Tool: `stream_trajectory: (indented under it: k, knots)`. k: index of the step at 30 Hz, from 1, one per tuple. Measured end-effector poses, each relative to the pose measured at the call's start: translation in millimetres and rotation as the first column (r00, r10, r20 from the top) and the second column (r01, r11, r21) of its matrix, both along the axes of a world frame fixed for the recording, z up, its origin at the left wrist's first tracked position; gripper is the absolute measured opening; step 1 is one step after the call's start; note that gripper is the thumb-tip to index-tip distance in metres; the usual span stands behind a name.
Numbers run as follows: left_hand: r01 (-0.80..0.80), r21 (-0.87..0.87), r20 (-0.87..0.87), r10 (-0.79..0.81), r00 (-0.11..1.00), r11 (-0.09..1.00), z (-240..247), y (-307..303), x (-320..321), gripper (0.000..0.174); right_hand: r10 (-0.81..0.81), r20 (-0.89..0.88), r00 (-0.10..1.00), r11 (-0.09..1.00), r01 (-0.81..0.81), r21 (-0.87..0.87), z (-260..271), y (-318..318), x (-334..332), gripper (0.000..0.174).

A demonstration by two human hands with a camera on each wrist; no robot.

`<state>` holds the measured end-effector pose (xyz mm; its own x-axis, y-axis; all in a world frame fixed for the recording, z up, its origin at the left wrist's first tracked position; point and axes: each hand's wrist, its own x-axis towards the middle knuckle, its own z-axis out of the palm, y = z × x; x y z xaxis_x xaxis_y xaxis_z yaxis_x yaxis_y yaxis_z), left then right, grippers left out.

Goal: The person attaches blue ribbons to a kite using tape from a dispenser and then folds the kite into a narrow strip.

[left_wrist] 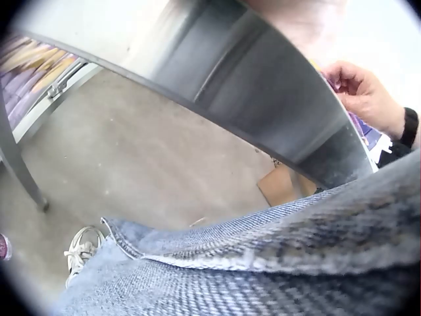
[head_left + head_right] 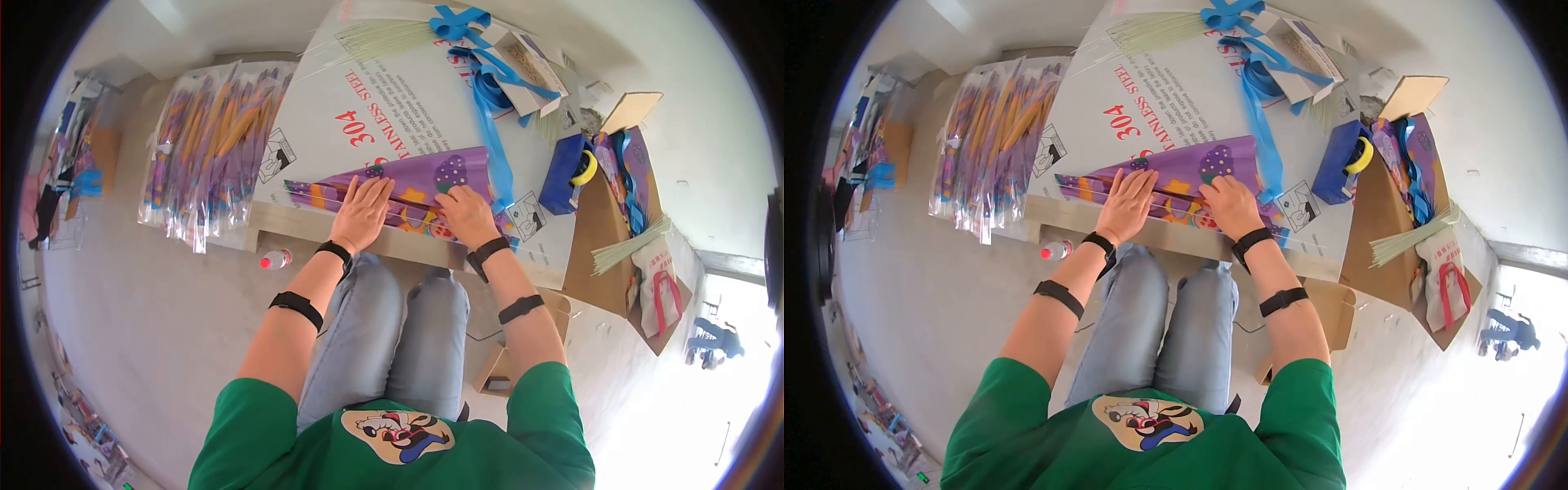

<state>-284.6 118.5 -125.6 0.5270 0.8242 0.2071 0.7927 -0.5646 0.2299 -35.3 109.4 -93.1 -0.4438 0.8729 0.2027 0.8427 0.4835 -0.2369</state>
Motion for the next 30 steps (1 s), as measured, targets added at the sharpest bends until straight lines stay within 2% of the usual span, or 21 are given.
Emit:
stream_trajectory:
  k: [7, 11, 13, 14, 16, 17, 19, 20, 22, 23, 25, 26, 27, 28, 29, 30]
  knots:
    - [0.005, -0.018, 0.033, -0.005, 0.999, 1.000, -3, 0, -1, 0.041, -0.095, -0.160, 0.982, 0.994, 0.087, -0.058, 0, -20, 7, 0.023]
    - [0.009, -0.006, 0.054, -0.009, 0.999, 1.000, -3, 1, 0, 0.040, -0.139, -0.177, 0.974, 0.989, 0.128, -0.069, -4, -28, 15, 0.023]
    - [0.015, -0.005, 0.060, -0.014, 0.998, 1.000, -3, 1, 0, 0.040, -0.468, -0.245, 0.849, 0.866, 0.496, 0.064, -5, -28, 26, 0.027]
    - [0.012, -0.009, 0.061, -0.012, 0.998, 1.000, -3, 1, 0, 0.040, -0.471, -0.242, 0.848, 0.864, 0.499, 0.067, -4, -28, 33, 0.027]
    - [0.013, -0.003, 0.057, -0.013, 0.998, 1.000, -5, 2, 1, 0.039, -0.792, -0.172, 0.585, 0.575, 0.811, 0.109, -2, -24, 53, 0.036]
    - [0.012, 0.004, 0.049, -0.012, 0.999, 1.000, -5, 1, 1, 0.038, -0.795, -0.170, 0.582, 0.572, 0.813, 0.108, -9, -23, 65, 0.036]
    - [0.016, 0.008, 0.051, -0.016, 0.999, 1.000, -5, 2, 1, 0.038, -0.839, -0.122, 0.531, 0.538, 0.842, -0.037, -18, -14, 79, 0.040]
    - [0.016, 0.010, 0.052, -0.016, 0.999, 1.000, -5, 2, 1, 0.037, -0.839, -0.123, 0.530, 0.538, 0.842, -0.036, -18, -9, 81, 0.040]
    - [0.018, 0.012, 0.053, -0.018, 0.998, 1.000, -5, 2, 0, 0.037, -0.817, -0.063, 0.574, 0.563, 0.768, -0.304, -20, 0, 88, 0.040]
    - [0.018, 0.014, 0.054, -0.019, 0.998, 1.000, -5, 2, 1, 0.037, -0.816, -0.063, 0.574, 0.564, 0.769, -0.302, -21, 5, 92, 0.040]
    - [0.016, 0.012, 0.053, -0.016, 0.998, 1.000, -4, 2, 1, 0.037, -0.840, -0.133, 0.526, 0.512, 0.687, -0.515, -26, 14, 104, 0.034]
    - [0.016, 0.009, 0.049, -0.016, 0.999, 1.000, -4, 2, 1, 0.037, -0.839, -0.133, 0.528, 0.514, 0.687, -0.514, -35, 18, 115, 0.034]
    - [0.014, 0.009, 0.050, -0.014, 0.999, 1.000, -4, 2, 1, 0.037, -0.847, -0.391, 0.361, 0.529, 0.488, -0.695, -43, 21, 126, 0.031]
    - [0.015, 0.010, 0.048, -0.015, 0.999, 1.000, -4, 2, 1, 0.038, -0.818, -0.565, 0.107, 0.572, 0.237, -0.785, -49, 22, 132, 0.028]
    - [0.018, 0.010, 0.045, -0.018, 0.999, 1.000, -4, 2, 1, 0.038, -0.797, -0.598, -0.090, 0.602, -0.026, -0.798, -31, 21, 130, 0.026]
    - [0.020, 0.010, 0.046, -0.020, 0.999, 1.000, -4, 2, 1, 0.038, -0.796, -0.598, -0.090, 0.602, -0.024, -0.798, -12, 23, 128, 0.026]
